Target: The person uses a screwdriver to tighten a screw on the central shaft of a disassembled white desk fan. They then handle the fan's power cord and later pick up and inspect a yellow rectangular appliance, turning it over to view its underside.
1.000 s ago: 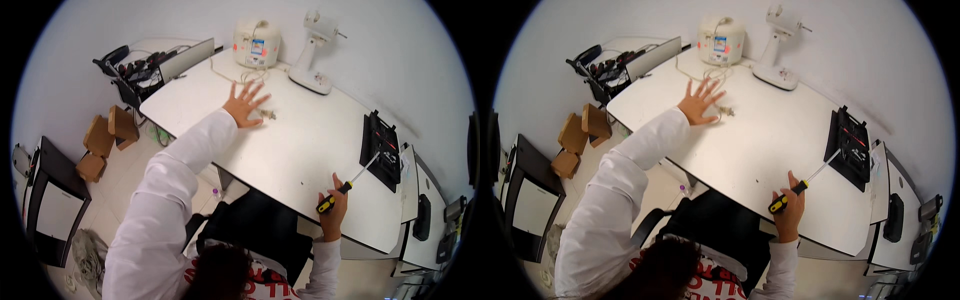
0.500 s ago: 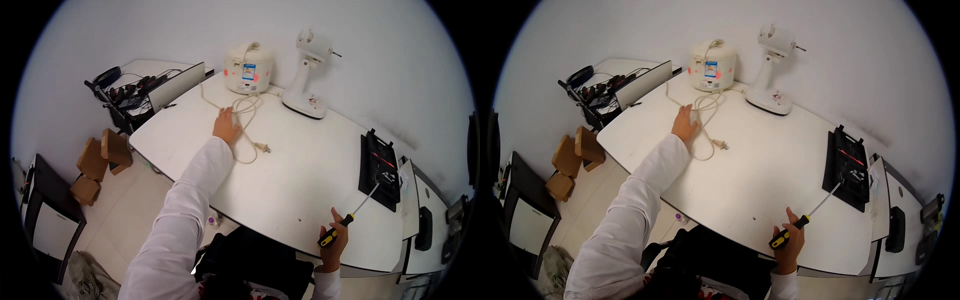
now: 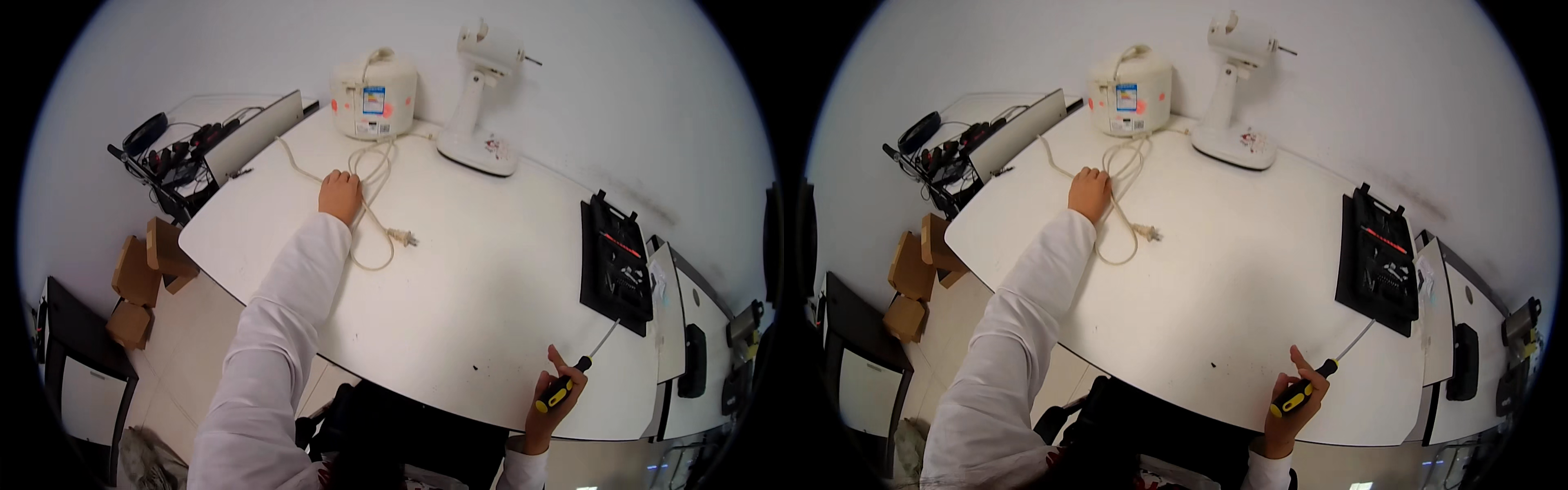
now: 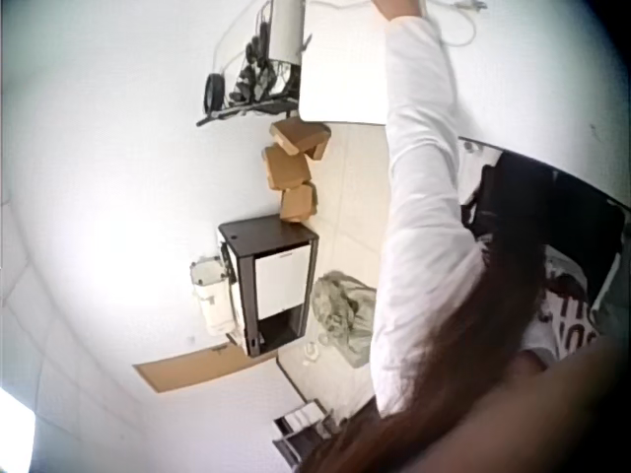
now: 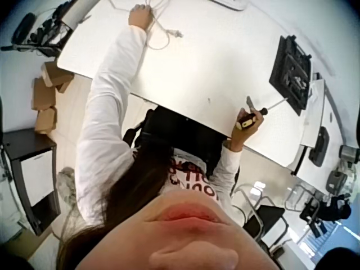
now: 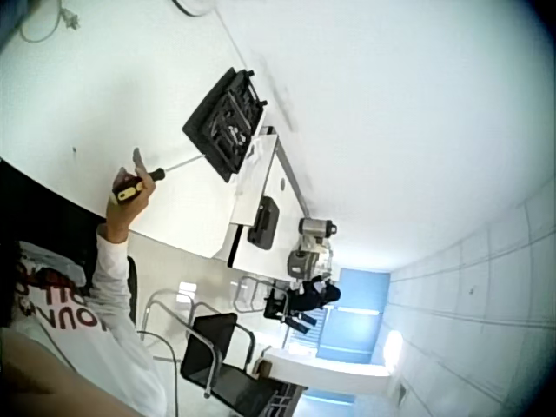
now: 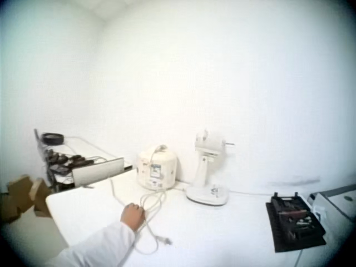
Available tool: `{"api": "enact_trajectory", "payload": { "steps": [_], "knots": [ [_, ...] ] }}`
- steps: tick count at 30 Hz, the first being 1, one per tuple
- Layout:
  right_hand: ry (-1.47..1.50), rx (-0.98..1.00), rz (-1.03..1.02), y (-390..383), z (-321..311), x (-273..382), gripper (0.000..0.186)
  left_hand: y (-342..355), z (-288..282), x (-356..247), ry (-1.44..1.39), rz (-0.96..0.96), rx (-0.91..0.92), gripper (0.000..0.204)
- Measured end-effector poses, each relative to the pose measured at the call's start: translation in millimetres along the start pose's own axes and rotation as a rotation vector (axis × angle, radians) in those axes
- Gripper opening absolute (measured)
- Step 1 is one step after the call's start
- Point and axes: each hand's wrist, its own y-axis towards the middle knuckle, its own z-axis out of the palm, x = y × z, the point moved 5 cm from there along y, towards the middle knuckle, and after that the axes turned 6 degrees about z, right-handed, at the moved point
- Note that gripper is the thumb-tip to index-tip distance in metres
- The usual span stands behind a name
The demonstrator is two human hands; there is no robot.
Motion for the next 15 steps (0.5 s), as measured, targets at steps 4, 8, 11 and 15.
{"api": "enact_trajectory", "payload": {
  "steps": [4,8,11,15],
  "knots": [
    [0.010,-0.007,-0.021,0,-2,-3,0.025,-4,-1,-4,-0.147,-0.070,0.074,0.015],
    [0.031,0.014,-0.008,0,-2,-7,0.026,-6,-7,1,-0.140,-0.126,0.070,0.018],
    [0.046,0.085,-0.006,0,-1,-10,0.026,0,-13,0,-0.268,-0.173,-0.089,0.029],
    [-0.083,0.228,0.000,0,-2,-12,0.029,13,-18,-48,-0.450,0.006,0.055,0.041]
  ]
}}
